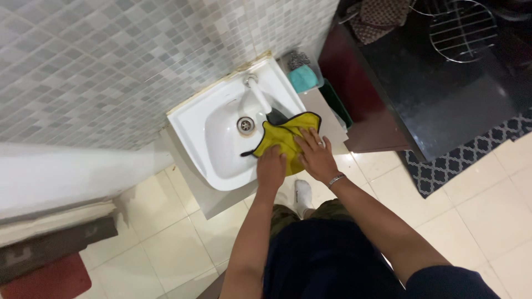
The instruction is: The person wipes the inner basin and the outer surfaces of a white ceramic sink using a yellow cloth.
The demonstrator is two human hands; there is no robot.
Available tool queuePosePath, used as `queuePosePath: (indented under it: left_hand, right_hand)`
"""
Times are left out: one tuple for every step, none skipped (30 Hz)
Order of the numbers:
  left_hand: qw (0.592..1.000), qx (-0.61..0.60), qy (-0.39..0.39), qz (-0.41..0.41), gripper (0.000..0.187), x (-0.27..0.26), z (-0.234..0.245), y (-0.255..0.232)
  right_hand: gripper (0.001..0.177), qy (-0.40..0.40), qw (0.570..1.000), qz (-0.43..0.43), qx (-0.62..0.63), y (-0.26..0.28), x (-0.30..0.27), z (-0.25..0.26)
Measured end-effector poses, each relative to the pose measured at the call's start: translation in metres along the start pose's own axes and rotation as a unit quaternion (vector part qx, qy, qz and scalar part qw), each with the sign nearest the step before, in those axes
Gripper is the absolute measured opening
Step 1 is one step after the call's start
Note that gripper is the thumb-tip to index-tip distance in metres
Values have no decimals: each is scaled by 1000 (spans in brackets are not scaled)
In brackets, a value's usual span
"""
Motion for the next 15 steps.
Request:
queuePosePath:
  left_hand:
    - [999, 17, -21, 18, 34, -10, 14, 9]
    - [998, 34, -43, 35, 33, -19, 28, 18]
    - [997, 35, -47, 40, 33, -30, 40, 26]
    - [995, 57, -64, 42, 34, -42, 54, 35]
    - [993, 79, -80, 44, 34, -53, 67, 44]
    - [992, 80, -83, 51, 34, -63, 77, 54]
    - [985, 135, -95, 44, 33, -72, 88, 61]
    - [975, 190, -105, 38, 33, -80, 100, 68]
    - [974, 192, -108, 45, 33, -87, 111, 78]
    - [963, 246, -101, 33, 31, -93, 121, 85]
    - [949, 300, -92, 21, 31, -98, 130, 91]
    - [948, 302, -94, 25, 31, -102, 140, 101]
    - [944, 315, -90, 41, 41, -105, 150, 113]
    - [940, 327, -84, 54, 51, -109, 158, 125]
    - [939, 329, -84, 57, 51, -112, 163, 134]
  right_hand:
    - [50, 2, 999, -5, -33, 7, 3, -2]
    - [49, 3, 998, -9, -68, 13, 6, -4]
    - [49, 4, 998, -3, -66, 23, 10, -7]
    - [46, 51, 996, -9, -70, 30, 12, -20]
    - [44, 97, 992, -14, -74, 37, 14, -32]
    - [44, 100, 992, -7, -73, 45, 16, -37]
    - [45, 123, 989, 27, -72, 58, 18, -46]
    - [46, 146, 985, 62, -71, 72, 20, -55]
    - [46, 148, 984, 69, -69, 81, 23, -60]
    - [47, 179, 979, 81, -59, 93, 26, -71]
    - [49, 210, 972, 94, -49, 105, 28, -83]
    - [49, 210, 971, 99, -47, 116, 33, -91]
    - [53, 244, 964, 96, -42, 125, 36, -106]
    - [58, 278, 956, 90, -36, 134, 37, -123]
    - [58, 278, 955, 92, -35, 145, 39, -136]
Point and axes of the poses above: each hand's wrist, its own x-axis towards the middle knuckle, its own z-axis out of the back of the hand, y = z × x, the point moved 9 cm from there along x, towards the middle knuckle
